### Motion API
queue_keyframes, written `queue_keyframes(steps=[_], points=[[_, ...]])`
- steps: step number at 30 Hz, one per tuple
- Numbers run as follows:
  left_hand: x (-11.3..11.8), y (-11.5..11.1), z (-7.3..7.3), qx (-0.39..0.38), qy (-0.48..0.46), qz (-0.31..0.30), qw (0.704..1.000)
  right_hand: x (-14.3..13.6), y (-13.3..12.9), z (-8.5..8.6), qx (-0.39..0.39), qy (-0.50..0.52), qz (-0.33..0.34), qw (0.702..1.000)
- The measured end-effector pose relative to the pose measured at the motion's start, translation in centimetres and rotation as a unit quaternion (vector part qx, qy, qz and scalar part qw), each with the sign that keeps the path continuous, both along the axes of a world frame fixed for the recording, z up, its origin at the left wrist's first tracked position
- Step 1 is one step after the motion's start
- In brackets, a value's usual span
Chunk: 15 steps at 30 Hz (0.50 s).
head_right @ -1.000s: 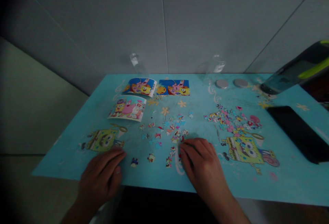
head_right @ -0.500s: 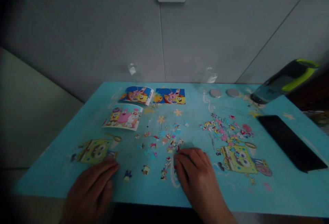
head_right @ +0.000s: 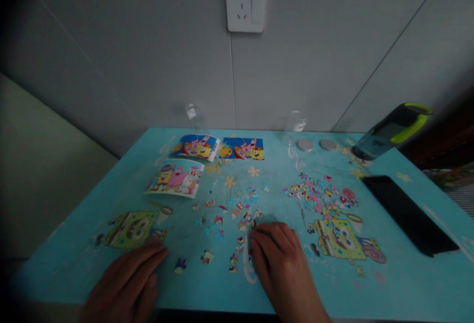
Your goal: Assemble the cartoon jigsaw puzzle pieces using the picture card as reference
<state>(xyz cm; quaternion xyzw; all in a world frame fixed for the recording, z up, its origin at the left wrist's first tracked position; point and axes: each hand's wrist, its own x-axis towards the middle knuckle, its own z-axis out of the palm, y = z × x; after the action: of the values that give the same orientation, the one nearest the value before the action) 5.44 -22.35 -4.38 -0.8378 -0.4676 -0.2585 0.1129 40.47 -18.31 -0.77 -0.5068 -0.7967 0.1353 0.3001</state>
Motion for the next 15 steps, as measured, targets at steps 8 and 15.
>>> queue_keyframes(steps=[8,15], points=[[-0.1,0.3,-0.3,0.006,-0.005,-0.006,1.000,2.4,4.8,1.9,0.023,-0.009,-0.063,0.998],[0.5,0.6,0.1,0.040,-0.008,-0.008,0.999,3.8,11.8,1.3,0.049,-0.167,-0.038,0.984]])
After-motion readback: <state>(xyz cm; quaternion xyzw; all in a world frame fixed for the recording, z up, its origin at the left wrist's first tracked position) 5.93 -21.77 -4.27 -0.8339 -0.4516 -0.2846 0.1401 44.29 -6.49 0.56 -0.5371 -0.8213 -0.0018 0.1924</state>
